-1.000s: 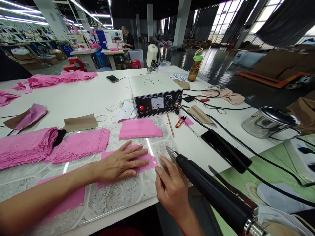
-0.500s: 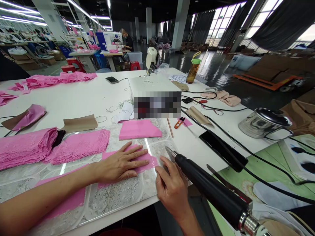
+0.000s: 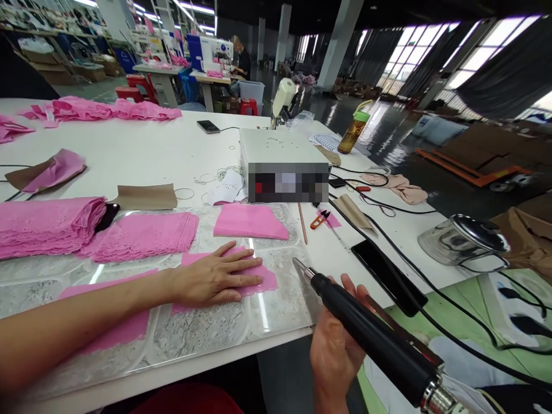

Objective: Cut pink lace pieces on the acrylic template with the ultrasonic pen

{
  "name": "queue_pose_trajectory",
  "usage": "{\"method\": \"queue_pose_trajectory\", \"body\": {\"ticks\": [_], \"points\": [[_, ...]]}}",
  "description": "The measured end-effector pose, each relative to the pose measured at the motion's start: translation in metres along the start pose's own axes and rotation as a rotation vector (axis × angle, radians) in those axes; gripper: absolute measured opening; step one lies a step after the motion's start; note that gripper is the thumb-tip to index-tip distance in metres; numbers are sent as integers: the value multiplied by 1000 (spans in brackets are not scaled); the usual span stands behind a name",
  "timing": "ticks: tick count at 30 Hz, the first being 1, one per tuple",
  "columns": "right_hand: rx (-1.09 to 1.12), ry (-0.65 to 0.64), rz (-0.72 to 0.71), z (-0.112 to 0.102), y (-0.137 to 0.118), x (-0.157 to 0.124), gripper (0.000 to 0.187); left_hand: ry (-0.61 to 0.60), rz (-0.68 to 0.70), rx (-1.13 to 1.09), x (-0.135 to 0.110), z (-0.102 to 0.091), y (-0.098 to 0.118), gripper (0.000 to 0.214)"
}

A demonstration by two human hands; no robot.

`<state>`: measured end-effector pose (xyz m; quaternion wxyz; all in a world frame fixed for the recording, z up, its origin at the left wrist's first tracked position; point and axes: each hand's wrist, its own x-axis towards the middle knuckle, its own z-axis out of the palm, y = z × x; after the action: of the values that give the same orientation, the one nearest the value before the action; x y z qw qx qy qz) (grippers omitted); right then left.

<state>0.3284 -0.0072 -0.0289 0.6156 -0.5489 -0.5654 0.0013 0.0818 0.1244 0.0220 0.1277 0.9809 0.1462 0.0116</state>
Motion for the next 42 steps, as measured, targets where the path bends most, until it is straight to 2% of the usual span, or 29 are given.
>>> {"method": "queue_pose_trajectory", "body": {"ticks": [4,8,13,18,22,33,42], "points": [[345,307,213,25,3,21,44,28,-1,-3,0,2,-1,46],[541,430,212,22,2,49,35,31,4,-3,0,3,-2,46],[646,383,266,9,-18,61,27,53,12,-16,1,4,-2,46],[684,421,380,15,-33,61,18,31,9,-24,1,4,-1,47],[703,469,426,20,-35,65,19,21,2,-19,1,4,-1,47],[701,436,450,22,-38,67,18,15,-5,-44,1,4,0,48],[698,413,413,22,-35,65,14,19,-3,-42,1,4,-1,48]]}}
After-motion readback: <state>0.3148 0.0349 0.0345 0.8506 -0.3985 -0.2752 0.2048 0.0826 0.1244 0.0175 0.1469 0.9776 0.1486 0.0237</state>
